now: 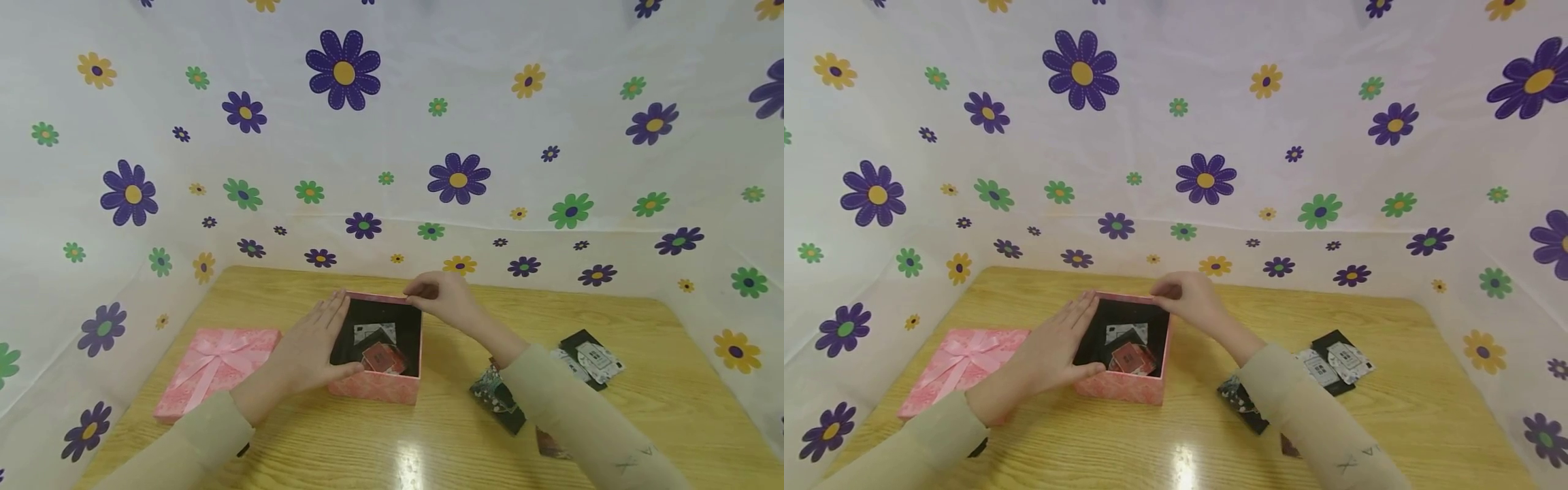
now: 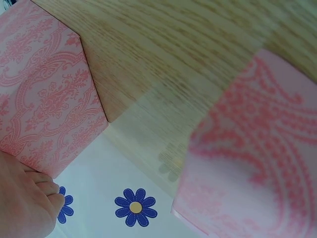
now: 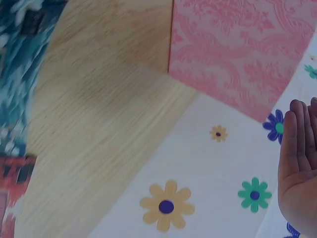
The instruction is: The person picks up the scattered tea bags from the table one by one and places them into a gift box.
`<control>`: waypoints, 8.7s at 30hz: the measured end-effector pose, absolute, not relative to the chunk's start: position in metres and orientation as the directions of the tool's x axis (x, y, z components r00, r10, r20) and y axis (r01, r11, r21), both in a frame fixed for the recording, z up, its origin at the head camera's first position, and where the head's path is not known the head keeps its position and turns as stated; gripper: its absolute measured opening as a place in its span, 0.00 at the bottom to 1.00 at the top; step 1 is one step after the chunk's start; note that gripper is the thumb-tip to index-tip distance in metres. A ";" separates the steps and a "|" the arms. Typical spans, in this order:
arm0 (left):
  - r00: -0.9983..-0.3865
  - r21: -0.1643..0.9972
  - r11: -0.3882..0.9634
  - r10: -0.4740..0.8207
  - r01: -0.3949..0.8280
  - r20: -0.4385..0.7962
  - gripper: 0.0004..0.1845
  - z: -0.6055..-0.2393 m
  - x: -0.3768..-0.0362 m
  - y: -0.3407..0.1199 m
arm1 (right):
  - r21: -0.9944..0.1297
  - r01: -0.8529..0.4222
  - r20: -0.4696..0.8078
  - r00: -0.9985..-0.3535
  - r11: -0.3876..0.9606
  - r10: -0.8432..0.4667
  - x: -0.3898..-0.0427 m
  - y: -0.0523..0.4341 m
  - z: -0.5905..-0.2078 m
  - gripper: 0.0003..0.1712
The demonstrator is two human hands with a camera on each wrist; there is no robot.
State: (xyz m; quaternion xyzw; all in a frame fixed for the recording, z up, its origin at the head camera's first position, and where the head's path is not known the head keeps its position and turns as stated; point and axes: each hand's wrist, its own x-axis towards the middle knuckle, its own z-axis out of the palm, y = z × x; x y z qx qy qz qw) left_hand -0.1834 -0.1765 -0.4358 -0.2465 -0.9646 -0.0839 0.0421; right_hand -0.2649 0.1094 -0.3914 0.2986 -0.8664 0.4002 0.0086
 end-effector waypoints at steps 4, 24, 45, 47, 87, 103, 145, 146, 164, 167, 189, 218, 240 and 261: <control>-0.875 0.135 0.866 0.468 0.482 0.122 0.62 -0.437 -0.184 -0.177 | -0.693 -0.519 0.266 -0.829 0.500 -0.492 -0.264 0.127 -0.388 0.04; -0.868 0.117 0.862 0.478 0.493 0.132 0.62 -0.437 -0.184 -0.178 | -0.695 -0.417 0.195 -0.893 0.585 -0.406 -0.255 0.214 -0.393 0.10; -0.873 0.116 0.867 0.472 0.485 0.128 0.62 -0.436 -0.183 -0.176 | -0.663 -0.268 0.052 -0.948 0.699 -0.315 -0.229 0.289 -0.433 0.16; -0.871 0.115 0.865 0.474 0.488 0.131 0.62 -0.436 -0.183 -0.176 | -0.652 -0.262 0.044 -0.950 0.711 -0.309 -0.226 0.295 -0.437 0.16; -0.871 0.108 0.867 0.473 0.487 0.130 0.61 -0.437 -0.184 -0.176 | -0.492 -0.251 -0.060 -0.945 0.834 -0.320 -0.214 0.288 -0.464 0.40; -0.872 0.124 0.865 0.471 0.487 0.134 0.61 -0.437 -0.184 -0.177 | -0.636 -0.219 -0.029 -0.952 0.740 -0.306 -0.224 0.298 -0.469 0.32; -0.856 0.062 0.857 0.501 0.511 0.127 0.63 -0.435 -0.187 -0.177 | -0.834 -0.149 0.050 -0.979 0.532 -0.197 -0.274 0.189 -0.356 0.16; -0.856 0.061 0.857 0.501 0.511 0.128 0.63 -0.435 -0.187 -0.177 | -0.843 -0.153 0.053 -0.978 0.516 -0.202 -0.275 0.183 -0.355 0.16; -0.849 0.060 0.852 0.507 0.520 0.149 0.63 -0.437 -0.187 -0.178 | -0.899 -0.156 0.028 -0.953 0.409 -0.300 -0.281 0.099 -0.371 0.10; -0.850 0.065 0.853 0.505 0.519 0.149 0.63 -0.437 -0.187 -0.178 | -0.893 -0.166 0.023 -0.945 0.419 -0.327 -0.278 0.091 -0.378 0.09; -0.860 0.102 0.857 0.489 0.505 0.148 0.61 -0.435 -0.183 -0.177 | -0.722 -0.409 0.091 -0.855 0.558 -0.510 -0.258 0.064 -0.409 0.03; -0.870 0.115 0.865 0.474 0.488 0.134 0.61 -0.436 -0.185 -0.174 | -0.826 -0.407 0.235 -0.878 0.390 -0.417 -0.263 0.115 -0.397 0.08; -0.872 0.111 0.868 0.470 0.485 0.135 0.62 -0.438 -0.184 -0.176 | -0.779 -0.290 0.175 -0.952 0.556 -0.252 -0.256 0.224 -0.387 0.10; -0.884 0.145 0.872 0.455 0.467 0.110 0.61 -0.435 -0.182 -0.176 | -0.757 -0.176 0.157 -0.984 0.629 -0.087 -0.233 0.337 -0.405 0.20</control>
